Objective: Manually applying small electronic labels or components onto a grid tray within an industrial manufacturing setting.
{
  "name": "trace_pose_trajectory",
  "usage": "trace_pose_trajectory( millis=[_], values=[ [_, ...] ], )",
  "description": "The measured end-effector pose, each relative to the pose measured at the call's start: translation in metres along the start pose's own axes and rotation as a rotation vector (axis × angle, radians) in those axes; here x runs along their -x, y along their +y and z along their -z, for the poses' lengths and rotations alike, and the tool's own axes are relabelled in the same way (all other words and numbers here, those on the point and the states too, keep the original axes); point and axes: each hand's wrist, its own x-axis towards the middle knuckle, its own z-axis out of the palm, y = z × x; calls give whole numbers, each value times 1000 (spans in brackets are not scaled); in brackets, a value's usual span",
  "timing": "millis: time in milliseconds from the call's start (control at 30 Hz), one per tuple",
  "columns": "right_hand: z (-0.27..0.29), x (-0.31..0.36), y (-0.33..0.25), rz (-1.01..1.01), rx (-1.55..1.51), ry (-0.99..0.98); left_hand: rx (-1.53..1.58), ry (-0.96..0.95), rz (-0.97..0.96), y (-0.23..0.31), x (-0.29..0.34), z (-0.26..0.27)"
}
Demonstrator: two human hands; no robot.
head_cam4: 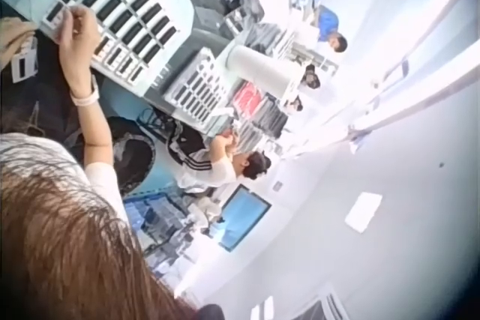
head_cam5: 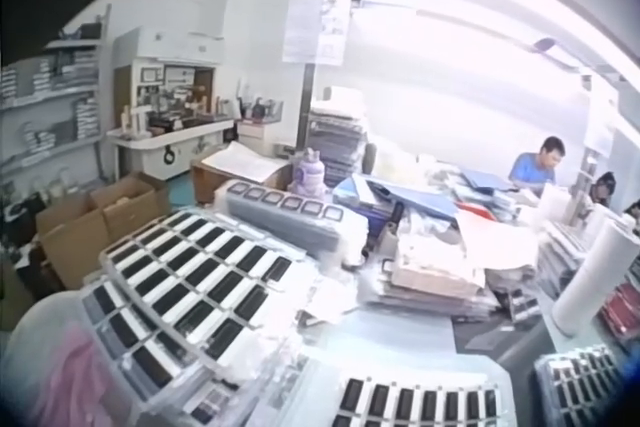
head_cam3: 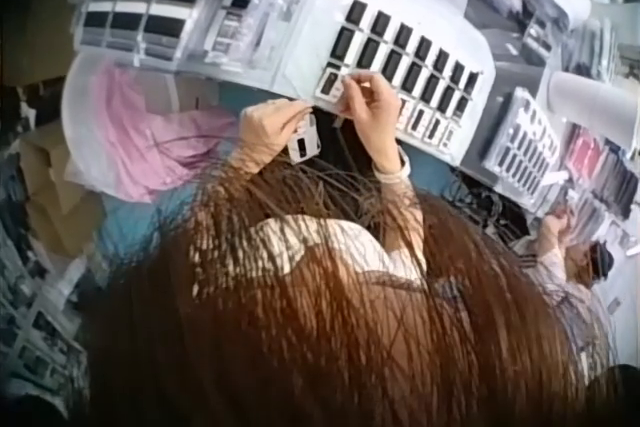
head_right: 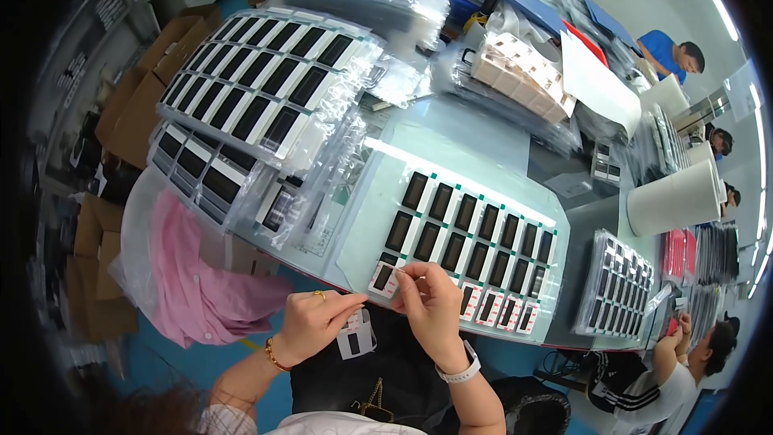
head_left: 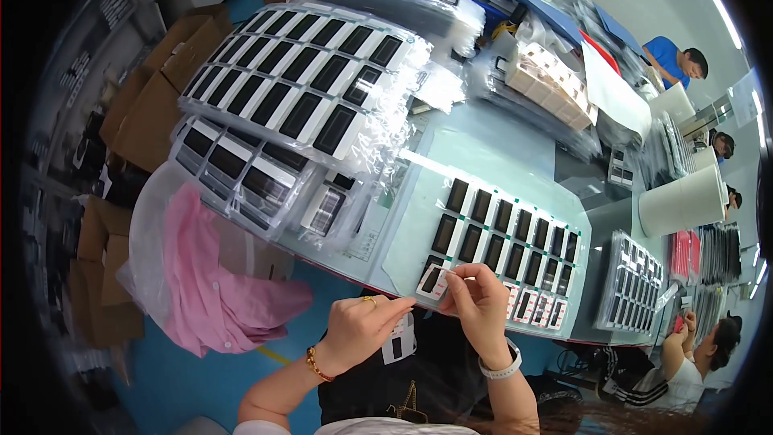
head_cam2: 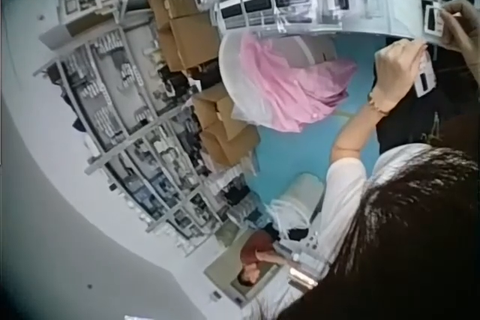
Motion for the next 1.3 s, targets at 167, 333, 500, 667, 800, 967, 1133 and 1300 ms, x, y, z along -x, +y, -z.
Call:
trace_pose_trajectory(
  millis=[167,333,500,667,800,967,1133,1300],
  values=[
    [0,-2,-1,-3,18,-10,-28,-17,10,-2,0,0],
    [1,-3,-2,-7,27,-15,-31,-10,1,-3,-1,0],
    [1,-4,-7,-9,46,-18,-47,1,-23,-4,0,-2],
    [0,-4,-5,-18,39,-10,-81,-23,-63,-4,-3,1],
    [1,-3,-4,-16,30,0,-85,-36,-92,-6,-3,-1],
    [0,-4,-4,3,30,4,-86,-28,-114,-6,-5,-2],
    [0,-4,-2,20,58,0,-109,-79,-123,-6,-6,-4],
    [2,-1,-2,16,74,-1,-128,-146,-113,-1,-9,-6]
  ],
)
